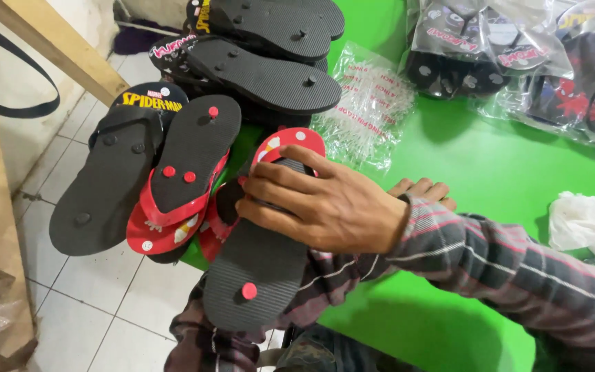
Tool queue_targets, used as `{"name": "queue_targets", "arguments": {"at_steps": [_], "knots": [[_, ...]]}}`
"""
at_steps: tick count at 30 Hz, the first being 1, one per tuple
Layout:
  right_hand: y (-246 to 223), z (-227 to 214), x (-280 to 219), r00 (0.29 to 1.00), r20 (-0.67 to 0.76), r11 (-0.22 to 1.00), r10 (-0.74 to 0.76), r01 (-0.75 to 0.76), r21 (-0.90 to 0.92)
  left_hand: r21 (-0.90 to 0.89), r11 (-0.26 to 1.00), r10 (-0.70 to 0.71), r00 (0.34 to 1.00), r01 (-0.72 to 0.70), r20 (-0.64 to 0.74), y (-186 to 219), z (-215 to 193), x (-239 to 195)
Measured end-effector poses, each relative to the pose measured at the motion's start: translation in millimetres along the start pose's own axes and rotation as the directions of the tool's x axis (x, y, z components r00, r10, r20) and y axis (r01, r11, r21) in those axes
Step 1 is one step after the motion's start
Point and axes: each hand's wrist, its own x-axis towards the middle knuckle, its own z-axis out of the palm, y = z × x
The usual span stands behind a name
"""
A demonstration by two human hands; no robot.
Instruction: Packaging flip-flops into plastic sleeves and trimming excess material from the straps using scissors.
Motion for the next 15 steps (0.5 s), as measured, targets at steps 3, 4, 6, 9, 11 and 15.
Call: {"name": "queue_targets", "arguments": {"at_steps": [3,4,6,9,11,15], "knots": [[-3,-26,-23,0.999,0.008,0.996,0.053,-0.052,-0.071,-0.052,0.998,0.018,0.999,-0.02,-0.041,-5,-12,17],[-6,-32,-33,0.995,0.015,0.99,0.103,-0.1,-0.104,-0.073,0.997,0.013,0.999,-0.017,-0.053,-4,-15,18],[-8,-58,-52,0.987,0.012,0.981,0.158,-0.155,-0.118,-0.119,0.993,0.0,0.998,-0.008,-0.071,-2,-20,16],[-13,-87,-90,0.956,0.009,0.946,0.293,-0.289,-0.149,-0.193,0.981,-0.018,0.996,0.0,-0.091,0,-24,16],[-19,-100,-122,0.929,0.009,0.916,0.37,-0.363,-0.17,-0.249,0.969,-0.024,0.994,-0.003,-0.103,-1,-33,21],[-33,-103,-184,0.855,0.048,0.835,0.516,-0.489,-0.254,-0.556,0.743,-0.338,0.926,0.373,0.169,33,-69,41]]}}
